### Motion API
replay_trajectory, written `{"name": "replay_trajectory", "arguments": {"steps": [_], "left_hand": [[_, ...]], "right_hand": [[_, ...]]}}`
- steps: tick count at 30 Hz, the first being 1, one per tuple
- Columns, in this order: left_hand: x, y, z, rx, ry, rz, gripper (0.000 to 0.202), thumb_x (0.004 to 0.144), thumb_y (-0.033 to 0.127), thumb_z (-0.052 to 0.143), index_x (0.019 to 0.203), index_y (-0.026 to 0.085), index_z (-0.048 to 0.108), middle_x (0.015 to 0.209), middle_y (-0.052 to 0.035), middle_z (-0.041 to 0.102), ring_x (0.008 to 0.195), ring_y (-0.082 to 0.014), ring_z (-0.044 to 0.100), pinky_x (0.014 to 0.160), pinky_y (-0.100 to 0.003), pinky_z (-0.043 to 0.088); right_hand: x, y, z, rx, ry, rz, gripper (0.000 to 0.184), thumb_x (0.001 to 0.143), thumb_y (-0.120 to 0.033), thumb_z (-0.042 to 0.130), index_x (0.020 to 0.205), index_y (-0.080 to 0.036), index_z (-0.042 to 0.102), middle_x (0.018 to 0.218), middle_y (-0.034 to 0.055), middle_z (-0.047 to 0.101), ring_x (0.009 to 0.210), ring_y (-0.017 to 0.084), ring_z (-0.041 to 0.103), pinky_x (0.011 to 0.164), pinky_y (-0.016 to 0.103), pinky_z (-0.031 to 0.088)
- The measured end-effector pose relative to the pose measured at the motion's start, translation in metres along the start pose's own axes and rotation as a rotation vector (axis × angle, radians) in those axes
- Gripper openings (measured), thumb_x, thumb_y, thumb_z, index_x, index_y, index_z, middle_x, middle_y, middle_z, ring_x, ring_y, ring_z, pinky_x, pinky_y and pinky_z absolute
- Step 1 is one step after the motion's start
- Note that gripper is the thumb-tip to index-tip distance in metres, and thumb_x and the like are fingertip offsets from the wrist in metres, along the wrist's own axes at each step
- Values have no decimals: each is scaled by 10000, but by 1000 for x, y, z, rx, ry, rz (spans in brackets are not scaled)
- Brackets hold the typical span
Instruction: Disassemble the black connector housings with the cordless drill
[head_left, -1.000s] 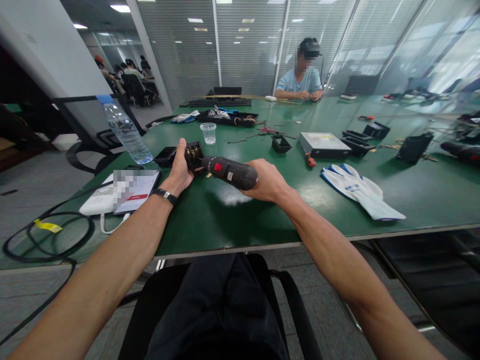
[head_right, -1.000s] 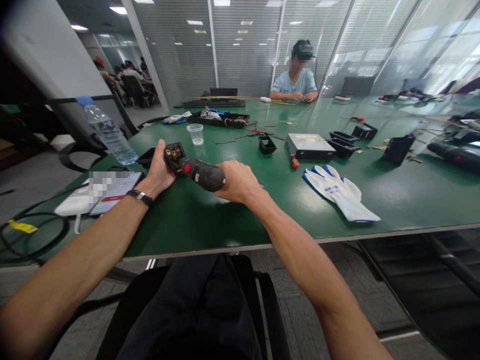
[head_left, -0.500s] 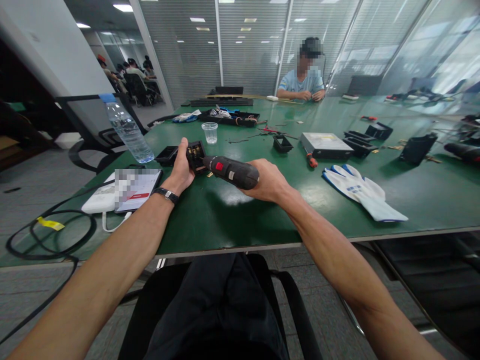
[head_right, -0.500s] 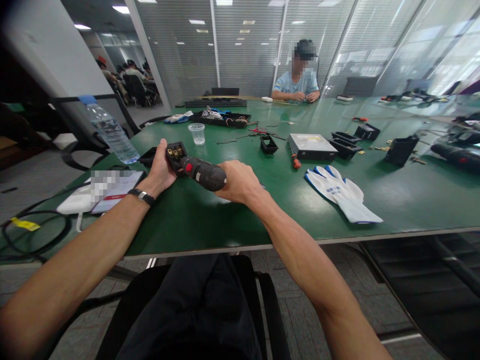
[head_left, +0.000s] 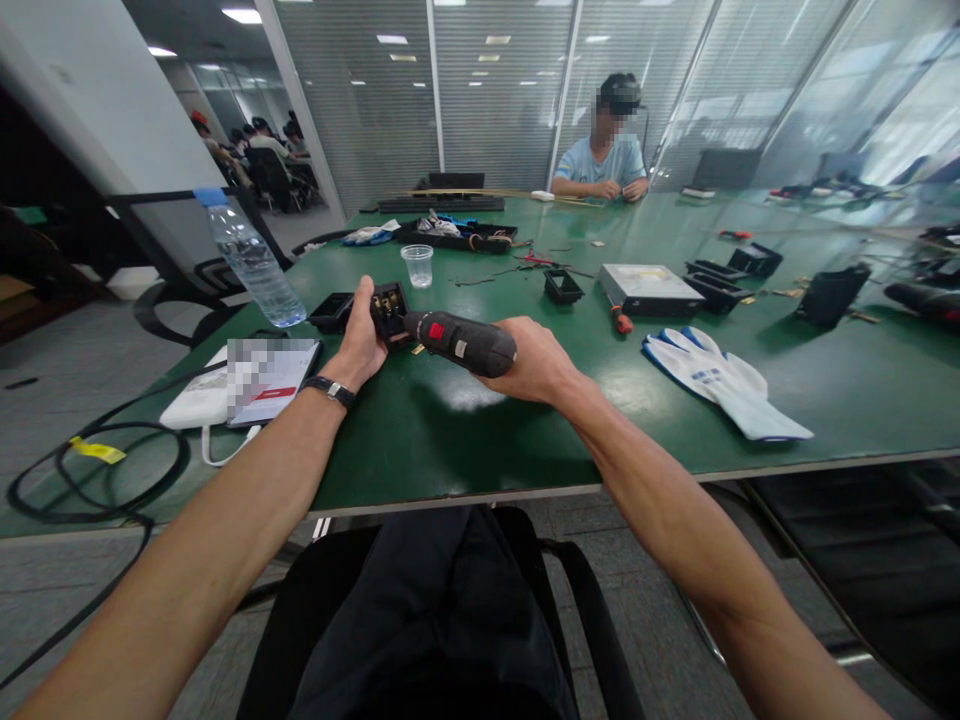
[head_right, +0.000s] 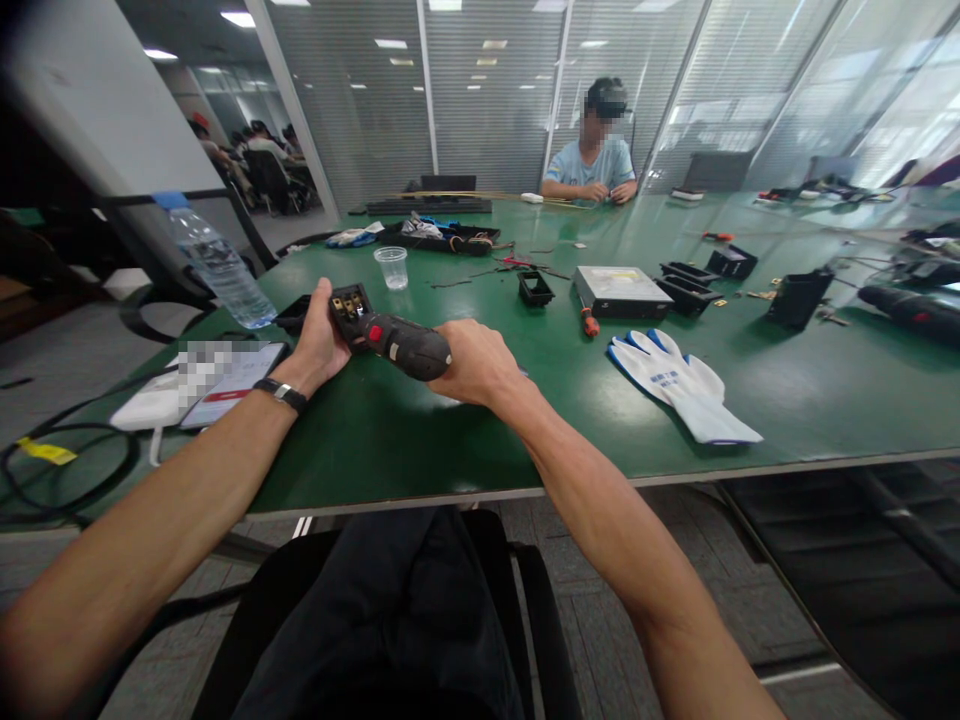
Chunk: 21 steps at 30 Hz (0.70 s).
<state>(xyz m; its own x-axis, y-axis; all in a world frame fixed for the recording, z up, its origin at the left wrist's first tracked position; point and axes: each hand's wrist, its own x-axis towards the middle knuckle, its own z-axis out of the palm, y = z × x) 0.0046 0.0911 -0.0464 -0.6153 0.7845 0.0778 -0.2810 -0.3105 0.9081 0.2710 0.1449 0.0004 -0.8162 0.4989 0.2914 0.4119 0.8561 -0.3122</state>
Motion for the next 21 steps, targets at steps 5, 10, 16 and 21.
{"name": "replay_trajectory", "arguments": {"steps": [5,10,16,21], "left_hand": [[1,-1,-1,-1,-3,2,612,891,733,452,1047,172,641,834,-92,715,834,-242,719,714,-355,604],[2,-2,-3,-3,2,23,562,892,703,483,1004,176,644,828,-85,712,845,-241,718,723,-356,605],[1,-1,-1,-15,-3,-6,595,887,727,465,1044,183,647,853,-93,723,848,-246,721,723,-360,605],[2,-1,-3,-31,-20,-24,610,894,732,447,1050,179,651,830,-93,724,820,-247,722,694,-347,604]], "right_hand": [[0,0,0,-2,1,3,182,758,-388,685,831,-223,714,778,70,720,732,227,690,579,283,382],[0,1,1,5,14,9,189,755,-404,678,789,-219,693,765,68,717,707,224,688,559,280,373],[0,1,1,16,25,-5,191,753,-413,668,790,-227,696,751,62,714,686,221,683,543,280,359],[0,0,1,-1,28,-1,179,740,-393,677,801,-227,704,755,62,718,678,217,676,536,278,345]]}}
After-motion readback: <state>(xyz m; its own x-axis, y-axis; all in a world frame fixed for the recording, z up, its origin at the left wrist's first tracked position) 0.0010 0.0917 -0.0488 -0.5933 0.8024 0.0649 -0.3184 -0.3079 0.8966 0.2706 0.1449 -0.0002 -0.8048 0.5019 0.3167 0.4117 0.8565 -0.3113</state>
